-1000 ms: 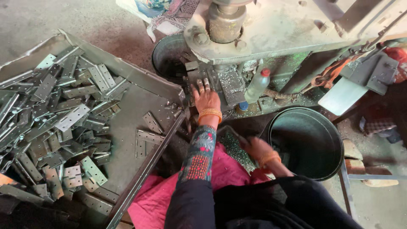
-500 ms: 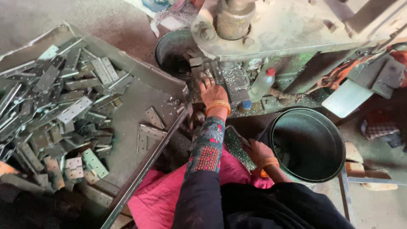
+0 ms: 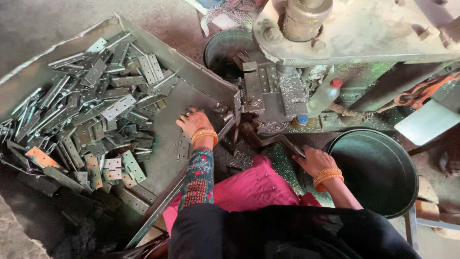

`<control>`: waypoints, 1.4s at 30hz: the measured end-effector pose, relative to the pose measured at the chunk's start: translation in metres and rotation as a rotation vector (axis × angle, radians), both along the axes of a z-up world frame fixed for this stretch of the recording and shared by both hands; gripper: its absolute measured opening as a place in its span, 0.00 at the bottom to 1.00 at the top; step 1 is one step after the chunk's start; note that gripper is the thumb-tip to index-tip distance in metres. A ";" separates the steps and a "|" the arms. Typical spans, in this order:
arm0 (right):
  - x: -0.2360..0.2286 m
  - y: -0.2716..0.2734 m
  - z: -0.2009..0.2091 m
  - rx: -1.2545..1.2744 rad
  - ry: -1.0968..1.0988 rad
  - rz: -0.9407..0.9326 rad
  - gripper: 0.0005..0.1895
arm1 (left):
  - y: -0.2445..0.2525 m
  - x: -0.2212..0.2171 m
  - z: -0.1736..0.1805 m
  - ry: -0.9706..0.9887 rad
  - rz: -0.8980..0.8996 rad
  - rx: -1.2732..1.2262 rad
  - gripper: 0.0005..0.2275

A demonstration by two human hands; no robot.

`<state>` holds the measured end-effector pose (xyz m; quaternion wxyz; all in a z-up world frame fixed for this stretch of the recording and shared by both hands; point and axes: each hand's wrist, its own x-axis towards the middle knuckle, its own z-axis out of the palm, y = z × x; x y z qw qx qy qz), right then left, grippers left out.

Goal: The person repeatedly places small metal brackets under a drill press, activates the machine to drill holes, and then removes the finished pieces. The person handles the brackets by hand and uses a lever to control the drill press.

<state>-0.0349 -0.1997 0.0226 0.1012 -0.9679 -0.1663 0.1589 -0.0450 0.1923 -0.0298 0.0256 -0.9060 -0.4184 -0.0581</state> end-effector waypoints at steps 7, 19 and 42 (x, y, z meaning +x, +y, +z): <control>-0.041 0.062 0.015 0.528 -0.456 0.141 0.20 | 0.004 -0.023 0.016 0.000 -0.282 -0.056 0.11; -0.057 0.126 -0.021 0.994 -0.076 0.209 0.32 | -0.104 -0.075 0.006 -0.861 -0.496 -0.911 0.12; -0.007 -0.019 -0.022 0.011 0.016 0.053 0.22 | -0.213 0.025 0.052 -0.077 -0.609 -0.044 0.14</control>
